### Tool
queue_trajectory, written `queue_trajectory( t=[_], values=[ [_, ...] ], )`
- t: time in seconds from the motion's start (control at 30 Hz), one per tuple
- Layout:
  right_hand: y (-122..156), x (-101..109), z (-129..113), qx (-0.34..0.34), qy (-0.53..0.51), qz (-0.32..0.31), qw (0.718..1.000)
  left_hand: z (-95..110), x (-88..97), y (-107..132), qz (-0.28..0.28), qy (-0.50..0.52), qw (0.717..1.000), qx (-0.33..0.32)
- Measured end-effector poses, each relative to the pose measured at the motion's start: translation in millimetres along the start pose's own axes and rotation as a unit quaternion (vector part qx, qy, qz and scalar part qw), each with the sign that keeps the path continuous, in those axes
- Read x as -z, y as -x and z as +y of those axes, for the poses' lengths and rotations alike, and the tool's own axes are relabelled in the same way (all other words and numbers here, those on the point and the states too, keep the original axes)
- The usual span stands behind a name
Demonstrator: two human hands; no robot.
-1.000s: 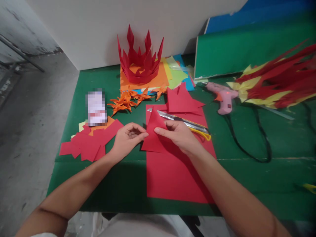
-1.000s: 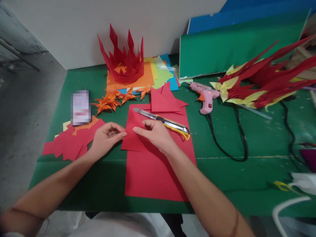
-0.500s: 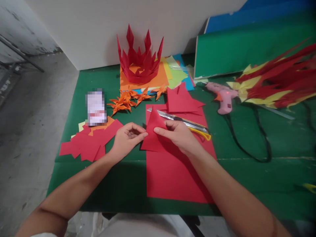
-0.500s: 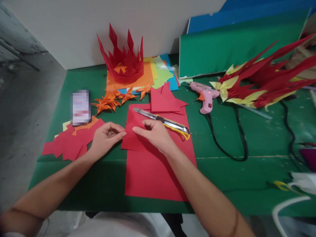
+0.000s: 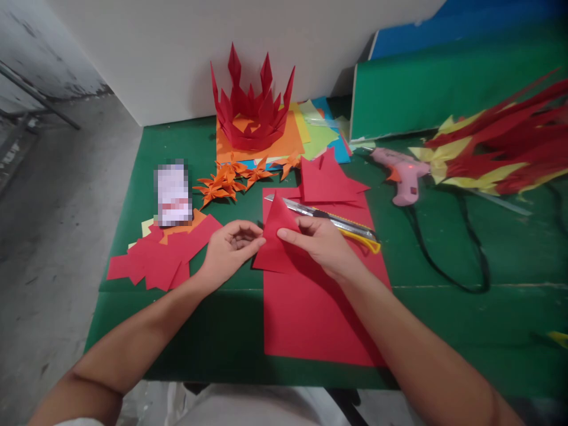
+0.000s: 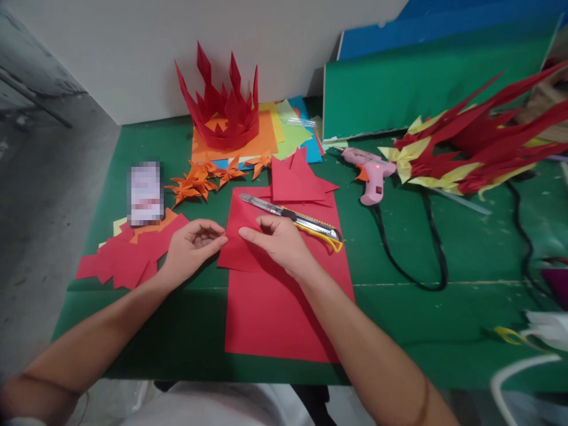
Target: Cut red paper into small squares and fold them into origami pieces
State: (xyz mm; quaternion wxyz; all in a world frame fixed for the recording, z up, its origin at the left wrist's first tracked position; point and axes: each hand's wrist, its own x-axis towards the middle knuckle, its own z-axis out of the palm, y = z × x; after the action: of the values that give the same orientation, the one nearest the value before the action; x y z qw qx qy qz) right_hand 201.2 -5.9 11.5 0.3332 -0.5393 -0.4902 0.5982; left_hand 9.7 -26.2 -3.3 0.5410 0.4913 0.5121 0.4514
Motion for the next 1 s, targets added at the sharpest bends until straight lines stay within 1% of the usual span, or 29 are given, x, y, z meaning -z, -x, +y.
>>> queue_trajectory(
  t=[0.13, 0.33, 1.0],
  values=[
    [0.0, -1.1, -0.7, 0.0, -0.004, 0.005, 1.0, 0.6, 0.2, -0.1, -0.006, 0.007, 1.0, 0.001],
    [-0.8, -1.8, 0.9, 0.005, 0.004, 0.017, 1.0, 1.8, -0.4, 0.1, -0.035, 0.024, 0.999, 0.003],
    [0.1, -2.2, -0.2, 0.01, 0.011, 0.015, 1.0, 3.4, -2.4, 0.9, -0.031, 0.031, 0.999, 0.009]
  ],
)
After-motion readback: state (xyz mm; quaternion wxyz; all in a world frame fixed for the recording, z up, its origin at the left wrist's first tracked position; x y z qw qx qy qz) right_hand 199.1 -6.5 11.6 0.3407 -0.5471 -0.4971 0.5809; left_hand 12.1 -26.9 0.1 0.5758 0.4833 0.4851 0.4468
